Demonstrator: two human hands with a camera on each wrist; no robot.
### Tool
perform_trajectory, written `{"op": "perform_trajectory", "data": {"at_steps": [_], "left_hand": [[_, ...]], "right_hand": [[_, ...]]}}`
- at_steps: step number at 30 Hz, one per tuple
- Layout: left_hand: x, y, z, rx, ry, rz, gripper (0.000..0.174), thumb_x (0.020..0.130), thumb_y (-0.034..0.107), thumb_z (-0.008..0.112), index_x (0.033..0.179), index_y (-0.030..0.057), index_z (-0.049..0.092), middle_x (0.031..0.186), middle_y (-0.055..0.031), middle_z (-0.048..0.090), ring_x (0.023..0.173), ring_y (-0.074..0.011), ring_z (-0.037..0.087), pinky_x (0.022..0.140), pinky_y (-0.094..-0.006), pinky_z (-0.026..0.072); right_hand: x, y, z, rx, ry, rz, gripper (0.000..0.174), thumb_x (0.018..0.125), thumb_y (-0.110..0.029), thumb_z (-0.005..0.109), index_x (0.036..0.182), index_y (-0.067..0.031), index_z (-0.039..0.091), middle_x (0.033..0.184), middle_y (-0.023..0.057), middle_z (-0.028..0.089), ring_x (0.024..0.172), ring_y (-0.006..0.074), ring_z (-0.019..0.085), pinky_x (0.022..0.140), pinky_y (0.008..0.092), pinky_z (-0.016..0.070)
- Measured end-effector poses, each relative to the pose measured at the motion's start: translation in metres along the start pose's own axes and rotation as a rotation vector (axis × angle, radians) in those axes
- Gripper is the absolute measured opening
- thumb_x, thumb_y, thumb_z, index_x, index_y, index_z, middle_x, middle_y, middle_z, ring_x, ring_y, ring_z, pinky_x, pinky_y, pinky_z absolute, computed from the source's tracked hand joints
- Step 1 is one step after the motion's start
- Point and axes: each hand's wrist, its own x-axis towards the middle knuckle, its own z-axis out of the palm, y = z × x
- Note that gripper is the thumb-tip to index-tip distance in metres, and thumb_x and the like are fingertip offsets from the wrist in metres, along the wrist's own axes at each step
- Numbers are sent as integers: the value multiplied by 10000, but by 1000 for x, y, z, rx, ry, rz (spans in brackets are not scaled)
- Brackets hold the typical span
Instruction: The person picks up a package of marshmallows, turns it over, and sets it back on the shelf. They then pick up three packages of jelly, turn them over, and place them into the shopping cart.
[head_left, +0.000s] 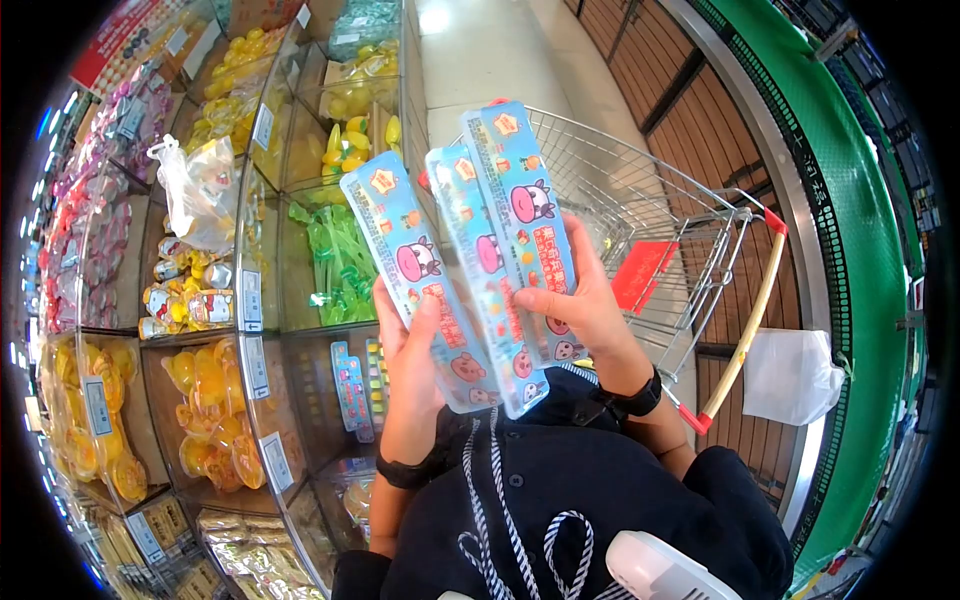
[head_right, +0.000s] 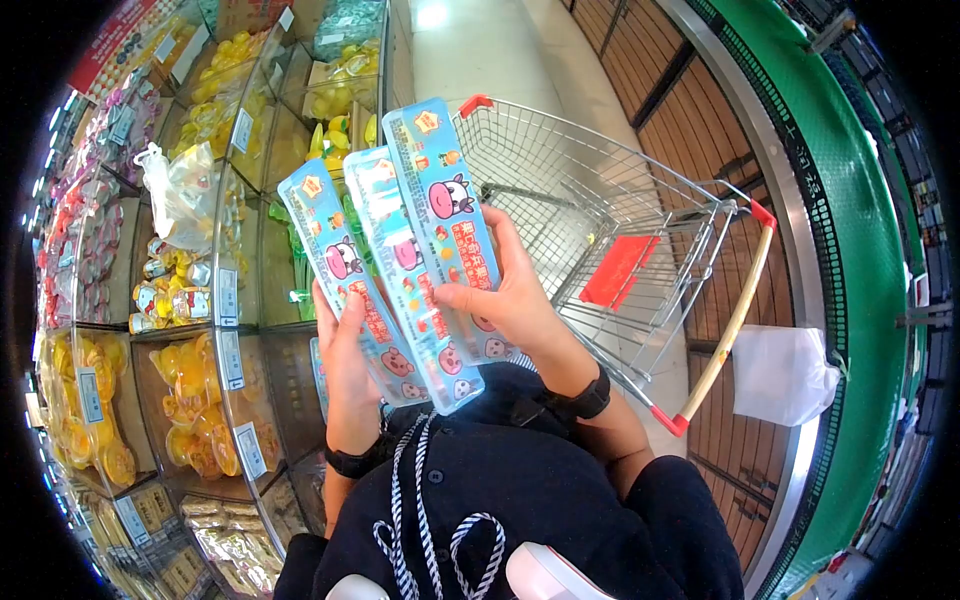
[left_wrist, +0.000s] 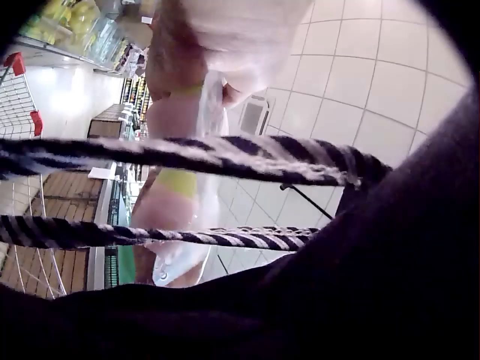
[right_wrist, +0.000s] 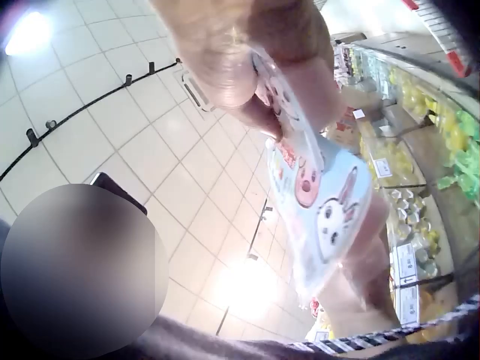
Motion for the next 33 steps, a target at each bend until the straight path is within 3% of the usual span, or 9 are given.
{"op": "perform_trajectory", "data": {"at_steps": [10,18,33], "left_hand": [[-1,2,3,90,-48,-23,544,831,143,562,1266,55,246,1173,-98,445,1062,-168,455,899,-329,377],[-2,6,3,60,-22,-119,478,866,171,498,1271,65,266,1176,-91,455,1073,-167,446,905,-313,365],[0,-2,3,186,-53,-25,472,892,234,460,1258,34,241,1182,-104,430,1071,-153,432,914,-300,342]], "right_hand": [[0,-8,-4,-36,-98,140,741,629,-17,733,1209,-9,271,1089,108,497,1003,158,521,834,308,450],[0,-5,-5,11,-53,125,764,629,9,724,1222,-4,243,1106,117,488,1020,177,516,848,324,447],[-1,-5,-4,-18,-1,96,780,647,22,705,1244,12,203,1127,133,474,1036,181,504,862,320,435]]}}
